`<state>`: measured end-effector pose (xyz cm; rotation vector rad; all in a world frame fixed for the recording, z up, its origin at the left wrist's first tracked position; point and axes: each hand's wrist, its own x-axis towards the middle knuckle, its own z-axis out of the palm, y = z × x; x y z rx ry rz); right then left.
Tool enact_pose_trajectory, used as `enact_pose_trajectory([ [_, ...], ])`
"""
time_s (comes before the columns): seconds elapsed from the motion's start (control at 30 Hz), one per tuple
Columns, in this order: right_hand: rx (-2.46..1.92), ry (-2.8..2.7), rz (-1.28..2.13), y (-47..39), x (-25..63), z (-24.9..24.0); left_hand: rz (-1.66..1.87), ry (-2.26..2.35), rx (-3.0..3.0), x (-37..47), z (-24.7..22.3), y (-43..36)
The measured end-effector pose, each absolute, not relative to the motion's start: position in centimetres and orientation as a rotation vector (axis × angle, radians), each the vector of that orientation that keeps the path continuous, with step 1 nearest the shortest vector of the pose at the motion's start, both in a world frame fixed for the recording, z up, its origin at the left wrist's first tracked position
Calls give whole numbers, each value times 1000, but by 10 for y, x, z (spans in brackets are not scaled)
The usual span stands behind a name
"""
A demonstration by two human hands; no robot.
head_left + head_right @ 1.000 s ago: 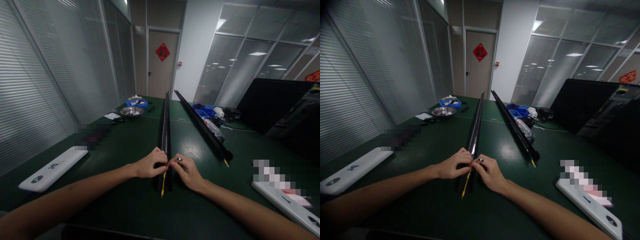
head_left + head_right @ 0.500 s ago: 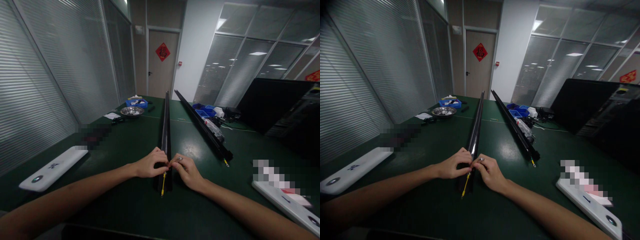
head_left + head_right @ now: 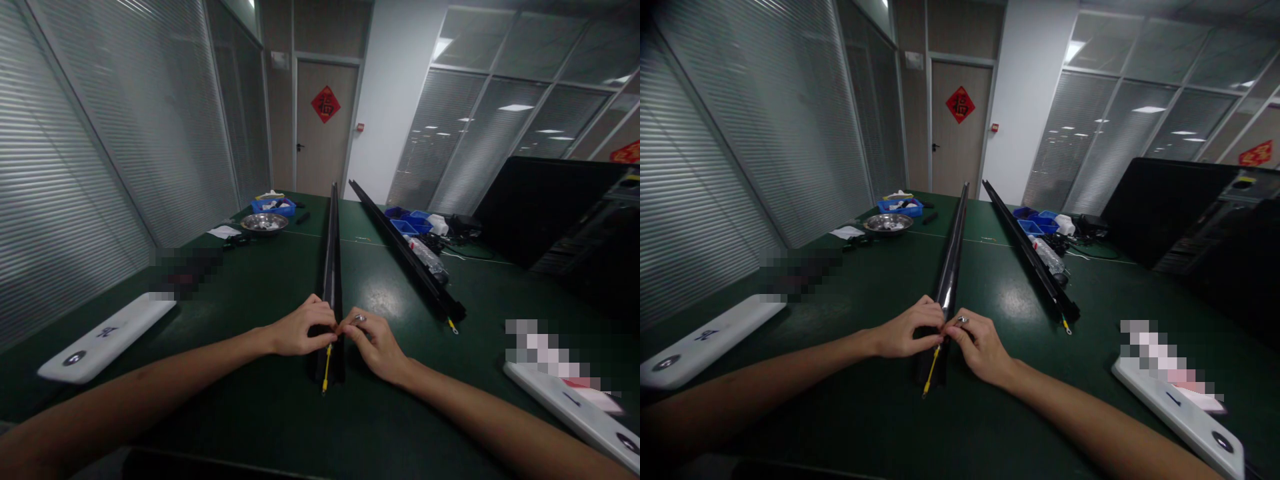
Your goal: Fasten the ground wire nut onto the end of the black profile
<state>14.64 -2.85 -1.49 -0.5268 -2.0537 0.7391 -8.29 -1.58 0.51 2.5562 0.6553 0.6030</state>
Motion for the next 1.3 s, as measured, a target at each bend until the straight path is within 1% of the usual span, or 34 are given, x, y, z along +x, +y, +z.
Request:
enact_pose_trajectory([
  [0.4, -587, -2056, 723, -32, 146, -12, 598, 647, 2564, -83, 4, -15],
  [1.3, -567, -2062, 736, -31, 147, -13, 615, 650, 2545, -83, 5, -16],
])
